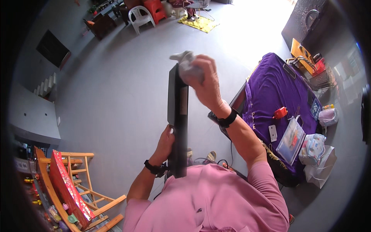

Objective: The person wipes down the surface of a wooden table and its edges with a cloth, then picks up and wipes a black plastic component by hand.

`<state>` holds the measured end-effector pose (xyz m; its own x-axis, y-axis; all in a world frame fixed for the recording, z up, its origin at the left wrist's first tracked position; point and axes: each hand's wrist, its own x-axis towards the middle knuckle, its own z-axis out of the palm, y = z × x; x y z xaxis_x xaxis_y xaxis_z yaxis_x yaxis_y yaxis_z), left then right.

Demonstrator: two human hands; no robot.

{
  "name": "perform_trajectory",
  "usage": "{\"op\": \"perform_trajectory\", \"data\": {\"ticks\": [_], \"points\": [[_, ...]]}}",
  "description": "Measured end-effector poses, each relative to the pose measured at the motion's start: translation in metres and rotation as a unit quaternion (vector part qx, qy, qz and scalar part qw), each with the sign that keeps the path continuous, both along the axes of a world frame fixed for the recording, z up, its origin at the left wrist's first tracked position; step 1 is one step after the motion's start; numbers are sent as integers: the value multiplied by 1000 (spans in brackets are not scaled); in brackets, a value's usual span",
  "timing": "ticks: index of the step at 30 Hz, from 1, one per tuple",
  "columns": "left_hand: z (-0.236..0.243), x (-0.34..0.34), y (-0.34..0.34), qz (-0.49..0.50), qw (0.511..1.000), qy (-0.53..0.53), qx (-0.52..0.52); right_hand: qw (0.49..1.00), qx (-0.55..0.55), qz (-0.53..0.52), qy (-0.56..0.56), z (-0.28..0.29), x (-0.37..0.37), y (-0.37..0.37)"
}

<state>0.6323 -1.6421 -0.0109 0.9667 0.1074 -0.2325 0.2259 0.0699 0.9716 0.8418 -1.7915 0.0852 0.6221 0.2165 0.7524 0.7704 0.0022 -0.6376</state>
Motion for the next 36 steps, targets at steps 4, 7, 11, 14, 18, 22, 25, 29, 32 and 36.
{"op": "perform_trajectory", "data": {"ticks": [4,7,11,14,18,22,25,29,32,36], "points": [[9,-7,4,-19,998,32,-47,956,-243,66,-151,-19,-7,-12],[7,-9,4,-48,998,51,-3,900,-408,81,-130,-31,-4,-27],[-9,-8,3,-58,993,-12,-97,862,-498,22,-96,-52,-10,-21],[-3,0,4,-55,993,2,-103,888,-450,78,-57,-78,-9,-29],[-19,8,-3,-12,992,-7,-127,919,-350,180,-25,-104,-54,-37],[-39,6,-6,9,995,-46,-91,928,-354,118,-8,-79,-60,-60],[-35,11,-9,30,996,-24,-78,924,-14,18,383,-60,-46,-77],[-26,18,-21,46,999,-10,-7,839,281,83,459,-39,-11,-73],[-27,21,-30,7,999,-21,32,785,234,304,486,-49,3,-65],[-2,23,-38,-16,1000,5,-18,707,316,244,583,-57,10,-37]]}}
